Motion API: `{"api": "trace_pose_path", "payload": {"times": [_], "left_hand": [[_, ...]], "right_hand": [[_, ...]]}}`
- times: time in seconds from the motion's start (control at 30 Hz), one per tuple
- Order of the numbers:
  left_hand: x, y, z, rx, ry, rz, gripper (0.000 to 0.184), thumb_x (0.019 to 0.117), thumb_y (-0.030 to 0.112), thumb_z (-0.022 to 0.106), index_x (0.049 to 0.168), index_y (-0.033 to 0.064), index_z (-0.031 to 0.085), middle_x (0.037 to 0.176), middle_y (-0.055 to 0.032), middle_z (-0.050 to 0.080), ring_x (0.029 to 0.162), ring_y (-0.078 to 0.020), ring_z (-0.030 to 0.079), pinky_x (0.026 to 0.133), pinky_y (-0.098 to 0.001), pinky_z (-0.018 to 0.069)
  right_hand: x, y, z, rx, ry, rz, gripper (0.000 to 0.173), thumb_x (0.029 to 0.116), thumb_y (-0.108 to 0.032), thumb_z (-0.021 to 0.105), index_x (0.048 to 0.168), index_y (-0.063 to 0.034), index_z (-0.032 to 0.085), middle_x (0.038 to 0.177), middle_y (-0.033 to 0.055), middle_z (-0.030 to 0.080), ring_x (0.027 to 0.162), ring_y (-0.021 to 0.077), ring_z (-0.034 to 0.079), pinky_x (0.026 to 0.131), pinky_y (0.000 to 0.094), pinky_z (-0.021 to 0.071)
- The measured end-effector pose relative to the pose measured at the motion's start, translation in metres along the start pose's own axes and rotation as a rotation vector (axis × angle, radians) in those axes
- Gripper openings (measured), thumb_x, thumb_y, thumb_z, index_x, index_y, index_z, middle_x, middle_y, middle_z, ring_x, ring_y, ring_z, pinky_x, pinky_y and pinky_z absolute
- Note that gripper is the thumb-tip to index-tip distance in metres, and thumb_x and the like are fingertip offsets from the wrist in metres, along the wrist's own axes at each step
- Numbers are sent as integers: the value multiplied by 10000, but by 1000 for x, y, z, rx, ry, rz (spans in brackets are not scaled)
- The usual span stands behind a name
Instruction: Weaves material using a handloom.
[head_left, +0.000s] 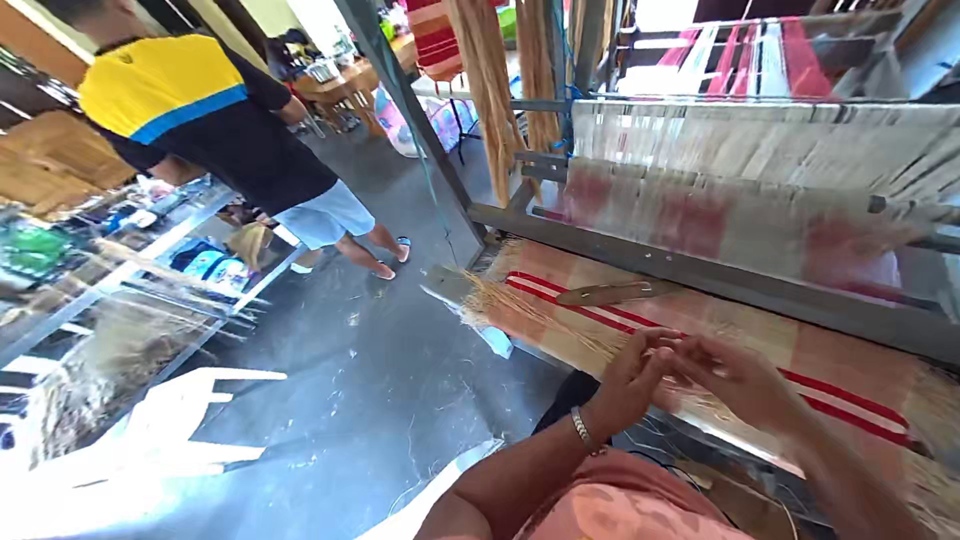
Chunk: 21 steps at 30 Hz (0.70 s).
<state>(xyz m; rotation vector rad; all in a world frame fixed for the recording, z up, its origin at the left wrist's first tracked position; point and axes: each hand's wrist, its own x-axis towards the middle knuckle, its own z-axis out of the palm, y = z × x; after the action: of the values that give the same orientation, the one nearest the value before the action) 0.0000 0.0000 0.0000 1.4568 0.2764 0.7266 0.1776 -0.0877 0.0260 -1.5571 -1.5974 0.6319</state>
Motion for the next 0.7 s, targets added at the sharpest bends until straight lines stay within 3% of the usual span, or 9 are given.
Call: {"api": "trace_pose_path", "payload": {"times": [0.07, 0.1, 0.23, 0.3, 0.37, 0.47, 0.57, 0.63, 0.7], "left_hand": [[-9, -6, -5, -52, 192, -93, 327, 1086, 167, 456, 1335, -35, 517, 1123, -75, 650, 833, -65, 623, 705, -245, 535], [-11, -10, -13, -34, 280, -99, 273, 1067, 138, 494, 1270, -27, 571, 1056, -51, 676, 809, -44, 614, 676, -218, 507], [-17, -19, -48, 17, 429, -108, 127, 999, 91, 618, 1060, -10, 665, 920, -19, 691, 784, -36, 626, 699, -211, 518], [-17, -22, -65, 123, 467, -86, 123, 984, 103, 648, 1026, -8, 682, 895, -16, 690, 757, -43, 620, 708, -227, 529], [-16, -28, -85, 271, 515, -89, 139, 968, 131, 673, 1009, 2, 705, 882, -18, 688, 715, -46, 590, 688, -236, 517], [-15, -38, -106, 419, 563, -122, 148, 947, 169, 701, 979, 26, 720, 873, -11, 683, 659, -46, 540, 623, -226, 462], [-13, -44, -113, 497, 578, -127, 139, 949, 176, 695, 970, 40, 720, 867, 1, 675, 618, -31, 497, 581, -205, 420], [-11, -45, -116, 523, 598, -146, 150, 956, 190, 684, 963, 43, 715, 838, 7, 662, 602, -27, 486, 575, -206, 417], [-8, -44, -120, 555, 615, -167, 180, 968, 215, 674, 963, 40, 713, 818, 7, 649, 600, -33, 484, 578, -214, 419]], "right_hand": [[31, 6, 22, 59, 58, -25, 250, 1002, -266, 630, 1036, -25, 688, 836, 30, 680, 716, 58, 634, 675, 245, 563], [42, 7, 31, 82, 67, -32, 235, 995, -245, 639, 1020, -17, 687, 827, 39, 672, 696, 62, 618, 654, 238, 550], [70, 10, 59, 169, -9, -86, 226, 988, -222, 640, 1017, -2, 684, 851, 60, 674, 708, 77, 622, 654, 245, 547], [89, 16, 61, 134, -111, -67, 324, 1038, -303, 590, 1110, -4, 693, 990, 107, 706, 869, 148, 683, 790, 323, 589], [115, 34, 56, -37, -186, 20, 404, 1068, -337, 540, 1287, -14, 647, 1231, 170, 686, 1143, 258, 671, 1011, 434, 548], [146, 91, 61, -438, -210, 106, 457, 1044, -221, 557, 1465, -47, 530, 1522, 208, 502, 1442, 396, 438, 1187, 566, 355], [151, 123, 68, -635, -256, 185, 560, 1051, -318, 523, 1572, -140, 416, 1613, 158, 409, 1515, 370, 332, 1222, 618, 230], [149, 121, 67, -630, -268, 207, 582, 1032, -276, 573, 1576, -148, 411, 1584, 160, 444, 1497, 369, 359, 1220, 632, 210], [146, 115, 64, -634, -267, 222, 550, 1030, -259, 602, 1544, -130, 456, 1525, 169, 509, 1444, 384, 429, 1198, 637, 255]]}}
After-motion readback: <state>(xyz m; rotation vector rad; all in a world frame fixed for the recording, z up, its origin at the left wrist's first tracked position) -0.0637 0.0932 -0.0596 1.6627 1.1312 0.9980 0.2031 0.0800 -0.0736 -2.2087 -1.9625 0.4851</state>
